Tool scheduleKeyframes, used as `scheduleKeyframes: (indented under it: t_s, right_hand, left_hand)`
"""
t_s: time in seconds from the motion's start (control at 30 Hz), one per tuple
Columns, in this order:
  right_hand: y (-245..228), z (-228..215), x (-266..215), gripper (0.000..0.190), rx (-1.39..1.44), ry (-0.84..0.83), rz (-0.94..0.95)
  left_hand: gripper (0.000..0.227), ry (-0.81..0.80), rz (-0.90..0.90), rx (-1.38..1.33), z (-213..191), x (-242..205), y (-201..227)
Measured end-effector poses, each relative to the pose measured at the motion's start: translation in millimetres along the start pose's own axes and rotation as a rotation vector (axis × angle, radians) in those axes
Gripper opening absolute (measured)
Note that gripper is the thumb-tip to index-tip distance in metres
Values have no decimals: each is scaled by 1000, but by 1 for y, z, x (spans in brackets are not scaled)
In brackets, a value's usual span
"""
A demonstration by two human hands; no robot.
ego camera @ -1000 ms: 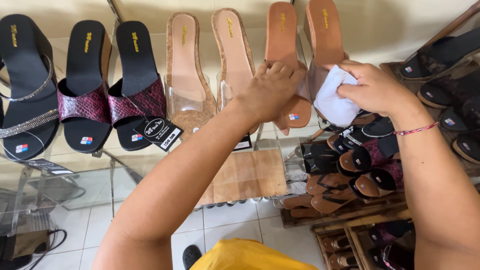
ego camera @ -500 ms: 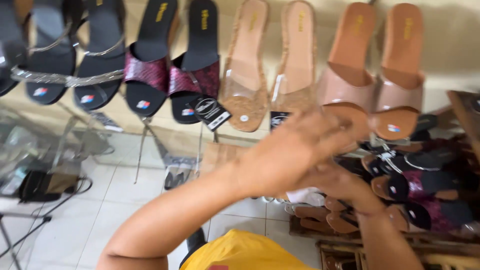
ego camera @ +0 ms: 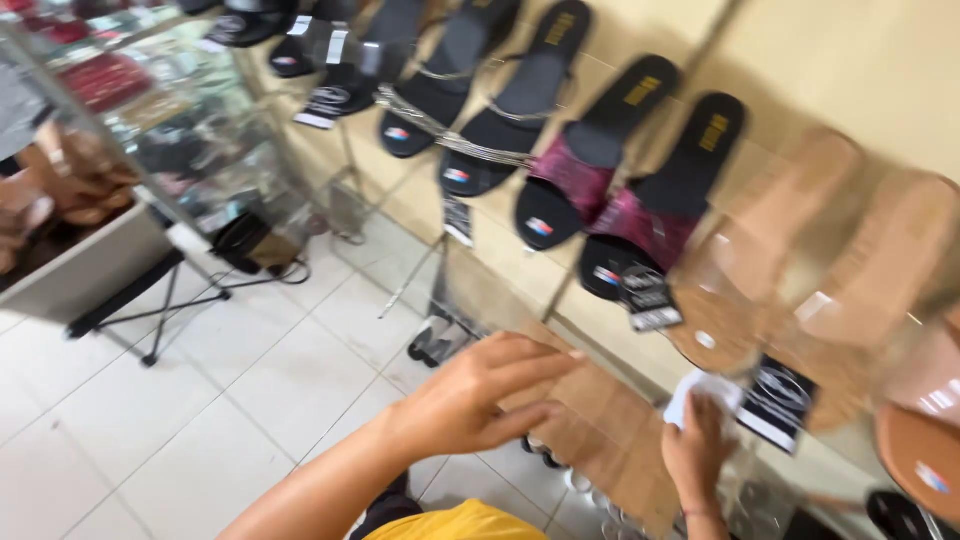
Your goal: The person wipes the straps and interior of a sandal with a white cloth, then attaches a price tag to the strap by hand before returning it to the display shelf.
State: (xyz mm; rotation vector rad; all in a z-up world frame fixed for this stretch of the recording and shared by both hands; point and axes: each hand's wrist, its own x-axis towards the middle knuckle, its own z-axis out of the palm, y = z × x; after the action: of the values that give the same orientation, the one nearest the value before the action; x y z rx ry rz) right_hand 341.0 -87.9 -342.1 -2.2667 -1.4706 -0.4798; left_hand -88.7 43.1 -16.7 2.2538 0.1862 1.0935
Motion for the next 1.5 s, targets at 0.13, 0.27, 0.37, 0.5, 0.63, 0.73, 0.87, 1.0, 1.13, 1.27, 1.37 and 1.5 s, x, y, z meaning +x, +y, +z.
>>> scheduleKeyframes:
  t_s: [0.13,0.27,0.37,0.5,0.63,0.73,0.87,1.0,1.13,1.27,1.37,1.5]
  right_hand:
    - [-54,2,11,67,-1,101,125]
    - [-160,10,32,46,524,87,-120]
    - [-263,18,34,29,752,-116,-191]
    - [-405,29,40,19,997,-441,-201]
    - [-536,44,60,17,1117,-614,-352]
    - [-625,44,79,17,1153,-687,-446]
    - [-717,35,100,21,1101,-907,-400]
    - [-774,59,125,22,1110,-982,-583]
    - [-812,105,162,22,1062,-1096,-559]
    - [-859,166,214,24,991,-1050,-612]
    - [-917,192,263,24,1001,-1016,-680]
    - [-1016,206,326,24,1012,-928,-917]
  left_hand:
    - [53,121,-158,73,-46,-37,-20]
    - [51,223,-241,123,-93,-74,-35]
    - [52,273,-246,187,-138,-104,-46]
    - [53,350,-285,225,-216,-154,-62]
    - [53,448,-377,246,-295,-213,-79]
    - [53,504,-435,250,-347,-249,-95]
    - [52,564,-474,249,-403,-279,-118]
    - [51,608,-506,220,-451,-297,-155]
    - [50,653,-518,193,-496,-303,-207]
    - [50,664,-516,221,-542,-306,-262]
    - [51,702,-551,246,-592,-303,-297]
    - [48,812,-571,304,-652,-313,-342]
